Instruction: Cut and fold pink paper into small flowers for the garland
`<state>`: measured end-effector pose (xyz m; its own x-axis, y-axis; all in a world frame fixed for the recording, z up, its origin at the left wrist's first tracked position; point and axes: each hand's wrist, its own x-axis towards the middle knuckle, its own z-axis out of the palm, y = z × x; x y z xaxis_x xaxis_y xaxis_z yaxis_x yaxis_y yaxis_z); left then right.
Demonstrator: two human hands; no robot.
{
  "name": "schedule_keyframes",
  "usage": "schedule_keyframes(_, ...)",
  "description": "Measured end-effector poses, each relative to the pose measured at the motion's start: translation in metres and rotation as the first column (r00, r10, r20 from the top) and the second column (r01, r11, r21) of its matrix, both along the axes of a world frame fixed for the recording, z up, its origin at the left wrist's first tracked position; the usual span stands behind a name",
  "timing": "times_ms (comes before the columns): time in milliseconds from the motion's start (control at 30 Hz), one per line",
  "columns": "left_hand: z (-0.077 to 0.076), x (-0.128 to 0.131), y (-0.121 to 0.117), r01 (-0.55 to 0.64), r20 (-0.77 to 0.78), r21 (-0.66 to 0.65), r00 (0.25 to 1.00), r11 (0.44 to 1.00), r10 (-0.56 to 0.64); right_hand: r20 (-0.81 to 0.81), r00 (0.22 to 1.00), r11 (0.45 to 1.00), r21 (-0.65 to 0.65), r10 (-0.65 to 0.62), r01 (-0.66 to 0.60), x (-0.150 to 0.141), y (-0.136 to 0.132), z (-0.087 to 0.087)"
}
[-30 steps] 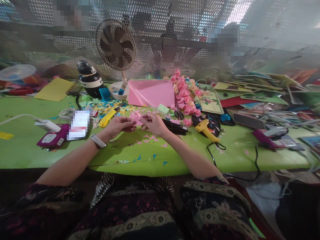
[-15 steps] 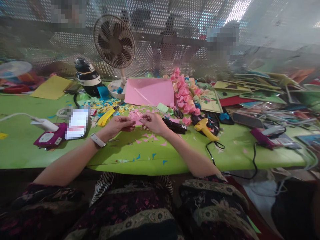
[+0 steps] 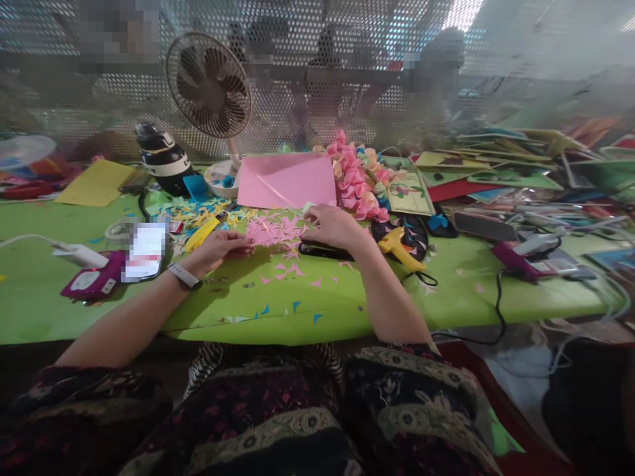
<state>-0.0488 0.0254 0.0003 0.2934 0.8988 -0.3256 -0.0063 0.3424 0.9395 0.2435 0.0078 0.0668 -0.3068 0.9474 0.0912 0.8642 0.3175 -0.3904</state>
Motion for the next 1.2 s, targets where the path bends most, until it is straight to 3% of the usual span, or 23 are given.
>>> schedule_keyframes(100,-0.001,0.006,0.002,0.001,-0.032,-0.049,0.999,0.999,-0.002,0.236,0.971,0.989,-0.148,0.046,-0.011,0.018,0.001,0.007)
schedule_keyframes(233,0.002,0.020,0.010,0.044,-0.062,-0.051,0.997,0.998,-0.047,0.239,0.958,0.960,-0.264,0.160,-0.094,0.020,0.006,0.003)
schedule_keyframes(467,0.002,0.067,0.024,0.075,-0.119,0.074,0.991,0.994,-0.066,0.283,0.944,0.977,-0.174,0.170,-0.124,0.015,0.009,-0.007)
schedule_keyframes(600,-0.001,0.088,0.019,0.150,-0.095,0.036,0.985,0.988,-0.146,0.292,0.940,0.982,-0.124,0.176,-0.145,0.016,0.009,-0.007)
schedule_keyframes(800,-0.002,0.087,0.007,0.255,-0.073,-0.039,0.964,0.966,-0.257,0.242,0.940,0.963,-0.179,0.240,-0.200,0.011,0.002,0.000)
schedule_keyframes(1200,-0.002,0.087,-0.010,0.271,-0.028,-0.113,0.961,0.956,-0.276,0.224,0.948,0.943,-0.296,0.226,-0.155,0.002,-0.010,0.011)
